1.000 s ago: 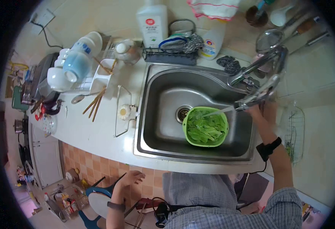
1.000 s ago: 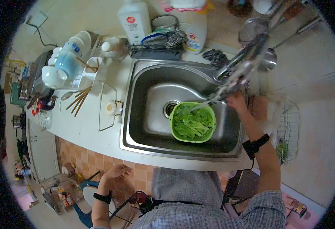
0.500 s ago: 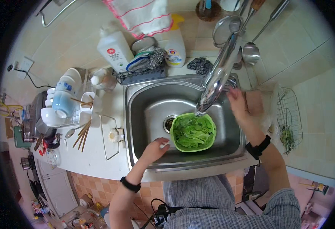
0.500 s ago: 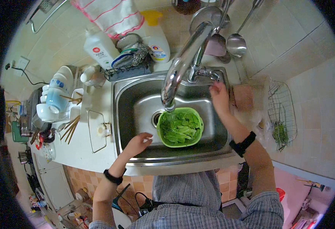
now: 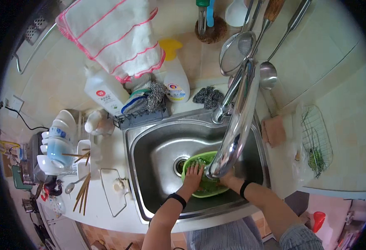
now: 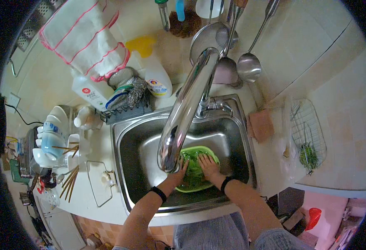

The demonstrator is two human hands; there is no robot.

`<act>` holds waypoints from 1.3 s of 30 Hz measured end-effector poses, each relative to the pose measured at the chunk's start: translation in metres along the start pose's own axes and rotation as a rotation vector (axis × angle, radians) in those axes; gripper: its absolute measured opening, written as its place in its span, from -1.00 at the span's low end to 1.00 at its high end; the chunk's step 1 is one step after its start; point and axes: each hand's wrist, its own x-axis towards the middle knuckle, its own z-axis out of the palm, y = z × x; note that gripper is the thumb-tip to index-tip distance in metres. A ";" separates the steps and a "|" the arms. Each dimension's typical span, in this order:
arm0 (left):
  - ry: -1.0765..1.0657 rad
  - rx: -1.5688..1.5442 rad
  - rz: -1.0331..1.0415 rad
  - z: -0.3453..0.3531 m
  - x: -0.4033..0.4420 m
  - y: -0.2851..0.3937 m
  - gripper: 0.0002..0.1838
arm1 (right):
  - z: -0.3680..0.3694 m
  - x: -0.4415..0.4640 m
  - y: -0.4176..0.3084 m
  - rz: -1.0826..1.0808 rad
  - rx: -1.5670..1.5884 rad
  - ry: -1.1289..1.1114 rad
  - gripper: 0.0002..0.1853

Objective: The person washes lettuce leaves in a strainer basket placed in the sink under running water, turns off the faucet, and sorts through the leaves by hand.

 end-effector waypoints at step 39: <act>-0.217 -0.230 -0.083 -0.023 0.009 0.018 0.20 | 0.013 -0.015 0.029 -0.194 0.132 0.346 -0.32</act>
